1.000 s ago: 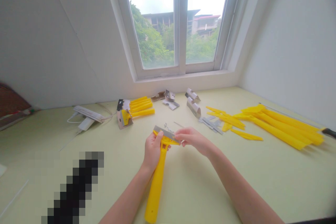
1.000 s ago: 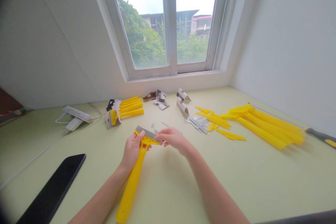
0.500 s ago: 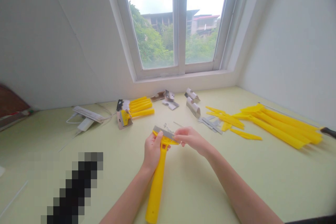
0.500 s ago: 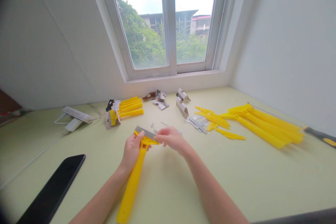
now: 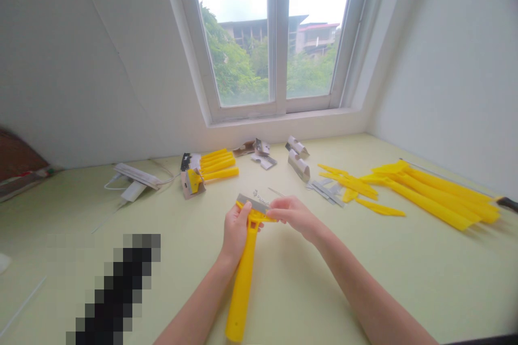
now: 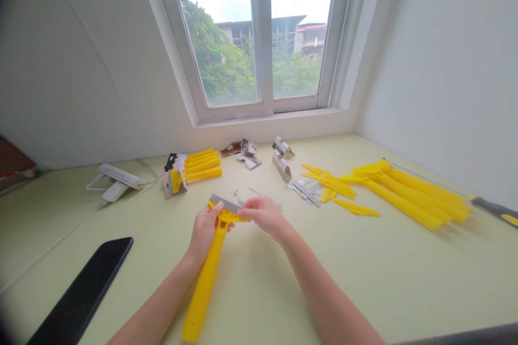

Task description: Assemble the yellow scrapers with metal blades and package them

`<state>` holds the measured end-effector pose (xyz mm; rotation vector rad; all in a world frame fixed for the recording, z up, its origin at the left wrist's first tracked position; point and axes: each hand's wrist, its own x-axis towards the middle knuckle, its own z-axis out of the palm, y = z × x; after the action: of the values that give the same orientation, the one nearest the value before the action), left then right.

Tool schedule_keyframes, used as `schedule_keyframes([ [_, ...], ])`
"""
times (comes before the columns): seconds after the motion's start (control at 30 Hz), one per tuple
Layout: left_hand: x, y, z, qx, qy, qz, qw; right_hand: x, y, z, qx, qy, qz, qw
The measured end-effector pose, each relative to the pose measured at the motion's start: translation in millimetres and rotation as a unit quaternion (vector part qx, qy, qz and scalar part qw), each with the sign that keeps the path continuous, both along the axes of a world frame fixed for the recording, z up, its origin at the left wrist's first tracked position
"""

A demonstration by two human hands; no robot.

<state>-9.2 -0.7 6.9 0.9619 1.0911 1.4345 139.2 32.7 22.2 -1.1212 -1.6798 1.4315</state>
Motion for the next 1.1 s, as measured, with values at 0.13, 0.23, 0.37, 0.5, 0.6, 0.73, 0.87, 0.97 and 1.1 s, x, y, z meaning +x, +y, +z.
schedule_keyframes([
  [0.13, 0.0, -1.3, 2.6, -0.032, -0.002, -0.021, 0.999, -0.5, 1.3, -1.6, -0.004, -0.001, -0.004, 1.0],
  [0.23, 1.2, -3.2, 5.2, -0.049, 0.004, -0.047, 0.998, 0.8, 2.6, -3.3, -0.007, -0.015, -0.011, 1.0],
  [0.37, -0.2, -2.3, 3.4, -0.066, 0.027, -0.045, 0.996, 0.7, 3.2, -6.0, 0.0, -0.024, -0.007, 1.0],
  [0.5, -4.0, 1.4, -2.2, -0.048, 0.038, -0.055, 0.997, -1.8, 1.9, -4.8, -0.006, -0.024, -0.006, 1.0],
  [0.6, -4.8, 3.0, -3.9, -0.04, 0.038, -0.053, 0.997, -3.4, -0.6, -1.2, -0.023, -0.017, -0.003, 1.0],
  [0.73, -4.2, 3.0, -3.0, -0.039, 0.041, -0.045, 0.997, -5.7, -3.8, 4.0, -0.03, 0.002, 0.008, 0.999],
  [0.87, -2.1, 1.9, -4.3, -0.029, 0.034, -0.067, 0.997, -7.9, -3.7, 5.0, -0.005, -0.01, -0.024, 1.0],
  [0.97, -0.2, 1.3, -6.8, -0.029, 0.029, -0.089, 0.995, -8.0, -2.1, 2.2, 0.02, -0.034, -0.027, 0.999],
  [1.1, 0.6, 1.6, -7.8, -0.039, 0.029, -0.103, 0.993, -8.5, -1.3, -1.5, 0.025, -0.032, -0.02, 0.999],
])
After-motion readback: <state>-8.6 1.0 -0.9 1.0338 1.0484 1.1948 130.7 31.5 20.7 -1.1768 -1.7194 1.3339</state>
